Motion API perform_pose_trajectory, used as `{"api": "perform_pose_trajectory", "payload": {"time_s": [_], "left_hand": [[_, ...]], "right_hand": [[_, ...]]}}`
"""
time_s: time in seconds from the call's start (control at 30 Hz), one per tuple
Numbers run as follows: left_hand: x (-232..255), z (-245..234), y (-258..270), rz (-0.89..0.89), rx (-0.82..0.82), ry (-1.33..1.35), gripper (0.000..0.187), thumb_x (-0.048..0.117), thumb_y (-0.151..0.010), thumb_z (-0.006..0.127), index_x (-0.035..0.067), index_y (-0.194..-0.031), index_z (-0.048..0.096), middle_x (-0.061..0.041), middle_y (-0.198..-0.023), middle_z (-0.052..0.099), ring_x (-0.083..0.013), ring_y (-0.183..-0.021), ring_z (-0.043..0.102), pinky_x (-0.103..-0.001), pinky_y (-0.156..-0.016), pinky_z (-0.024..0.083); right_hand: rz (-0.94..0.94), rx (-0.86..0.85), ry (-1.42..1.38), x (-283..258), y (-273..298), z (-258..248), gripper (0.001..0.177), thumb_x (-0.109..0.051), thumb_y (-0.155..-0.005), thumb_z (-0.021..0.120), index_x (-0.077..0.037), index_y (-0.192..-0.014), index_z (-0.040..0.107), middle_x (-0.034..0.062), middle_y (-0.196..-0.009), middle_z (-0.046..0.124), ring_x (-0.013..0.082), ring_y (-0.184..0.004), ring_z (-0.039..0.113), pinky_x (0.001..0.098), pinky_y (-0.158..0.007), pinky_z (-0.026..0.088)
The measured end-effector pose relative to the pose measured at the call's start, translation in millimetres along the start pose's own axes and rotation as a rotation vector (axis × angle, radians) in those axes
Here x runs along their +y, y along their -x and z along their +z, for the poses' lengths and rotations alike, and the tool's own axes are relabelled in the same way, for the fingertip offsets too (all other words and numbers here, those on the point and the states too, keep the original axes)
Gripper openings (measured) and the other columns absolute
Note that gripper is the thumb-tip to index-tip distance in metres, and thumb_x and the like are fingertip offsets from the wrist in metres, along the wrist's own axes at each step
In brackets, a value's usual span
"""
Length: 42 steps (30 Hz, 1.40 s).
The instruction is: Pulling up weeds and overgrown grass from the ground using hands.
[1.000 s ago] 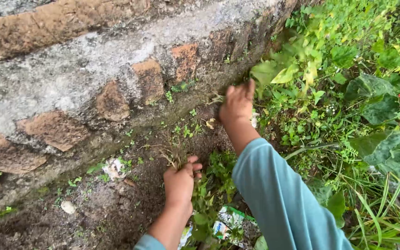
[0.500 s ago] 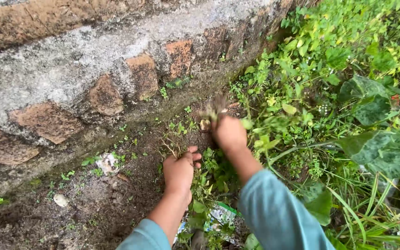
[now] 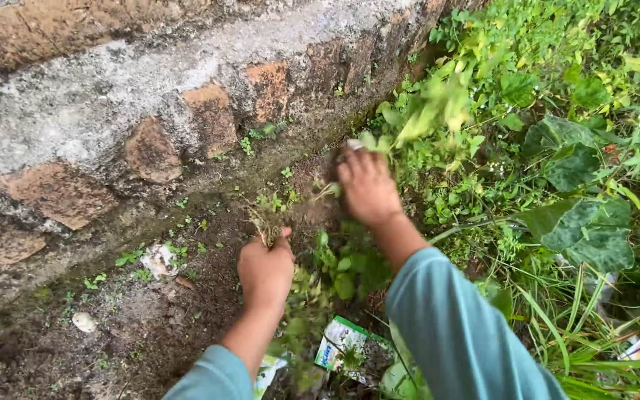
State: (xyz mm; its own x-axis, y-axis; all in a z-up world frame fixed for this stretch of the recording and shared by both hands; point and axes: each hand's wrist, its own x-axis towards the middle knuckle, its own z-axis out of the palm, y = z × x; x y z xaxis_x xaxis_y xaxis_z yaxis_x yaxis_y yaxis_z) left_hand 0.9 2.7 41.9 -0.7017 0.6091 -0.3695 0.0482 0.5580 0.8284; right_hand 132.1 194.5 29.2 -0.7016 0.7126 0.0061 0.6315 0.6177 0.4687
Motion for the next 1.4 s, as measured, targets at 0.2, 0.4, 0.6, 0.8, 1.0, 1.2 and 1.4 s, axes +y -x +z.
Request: {"api": "perform_pose_trajectory", "payload": {"time_s": [0.2, 0.4, 0.6, 0.8, 1.0, 1.2, 1.4], "left_hand": [[-3, -4, -21, 0.143, 0.011, -0.249, 0.023, 0.033, -0.091, 0.069, 0.02, -0.106, 0.082, -0.021, -0.077, 0.073, -0.0348, -0.071, 0.072, -0.048, -0.068, 0.054], [10, -4, -20, 0.113, -0.094, -0.203, 0.023, 0.028, -0.093, 0.064, 0.024, -0.108, 0.081, -0.015, -0.067, 0.072, -0.0271, -0.055, 0.068, -0.046, -0.058, 0.053], [11, 8, -26, 0.079, -0.185, -0.104, 0.026, 0.026, -0.093, 0.062, 0.022, -0.109, 0.082, -0.007, -0.066, 0.072, -0.019, -0.06, 0.067, -0.041, -0.06, 0.052], [-19, 65, -91, 0.094, -0.293, -0.398, 0.052, 0.042, -0.102, 0.053, 0.013, -0.145, 0.052, -0.014, -0.142, 0.048, -0.0328, -0.127, 0.052, -0.05, -0.108, 0.041], [4, 71, -94, 0.051, -0.4, -0.609, 0.058, 0.046, -0.104, 0.048, 0.01, -0.149, 0.047, -0.02, -0.153, 0.034, -0.04, -0.144, 0.034, -0.053, -0.12, 0.03], [-10, 84, -105, 0.113, -0.366, -0.691, 0.055, 0.045, -0.104, 0.049, 0.008, -0.145, 0.053, -0.022, -0.153, 0.036, -0.0417, -0.141, 0.037, -0.051, -0.121, 0.031], [2, 81, -93, 0.081, -0.36, -0.654, 0.049, 0.041, -0.104, 0.049, 0.01, -0.142, 0.055, -0.018, -0.153, 0.036, -0.0408, -0.139, 0.037, -0.052, -0.118, 0.033]], "right_hand": [[0.252, 0.034, -0.059, 57, -25, 48, 0.059, -0.017, -0.096, 0.035, 0.004, -0.151, 0.033, 0.0227, -0.151, 0.042, 0.0389, -0.141, 0.039, 0.0562, -0.124, 0.015], [0.613, -0.38, -0.335, 52, -31, 38, 0.044, -0.02, -0.109, 0.034, 0.006, -0.141, 0.05, 0.0257, -0.131, 0.067, 0.0377, -0.121, 0.067, 0.0506, -0.106, 0.049], [0.764, -0.343, -0.652, 65, -23, 31, 0.041, -0.036, -0.098, 0.059, -0.004, -0.121, 0.072, 0.0195, -0.125, 0.07, 0.0364, -0.112, 0.07, 0.0469, -0.097, 0.055], [0.837, -0.332, -0.722, 66, -26, 29, 0.038, -0.032, -0.096, 0.059, -0.006, -0.12, 0.073, 0.0186, -0.125, 0.07, 0.0362, -0.113, 0.069, 0.0468, -0.098, 0.054], [0.911, -0.344, -0.761, 60, -35, 22, 0.035, -0.025, -0.097, 0.054, -0.007, -0.118, 0.074, 0.0181, -0.124, 0.072, 0.0354, -0.112, 0.071, 0.0465, -0.098, 0.055], [0.926, -0.3, -0.849, 61, -29, 19, 0.037, -0.03, -0.095, 0.057, -0.005, -0.118, 0.074, 0.0215, -0.123, 0.07, 0.0391, -0.114, 0.069, 0.0482, -0.098, 0.053], [1.002, -0.219, -1.007, 48, -31, 51, 0.04, -0.033, -0.095, 0.058, -0.002, -0.115, 0.073, 0.0263, -0.12, 0.07, 0.0426, -0.114, 0.067, 0.049, -0.1, 0.052]]}}
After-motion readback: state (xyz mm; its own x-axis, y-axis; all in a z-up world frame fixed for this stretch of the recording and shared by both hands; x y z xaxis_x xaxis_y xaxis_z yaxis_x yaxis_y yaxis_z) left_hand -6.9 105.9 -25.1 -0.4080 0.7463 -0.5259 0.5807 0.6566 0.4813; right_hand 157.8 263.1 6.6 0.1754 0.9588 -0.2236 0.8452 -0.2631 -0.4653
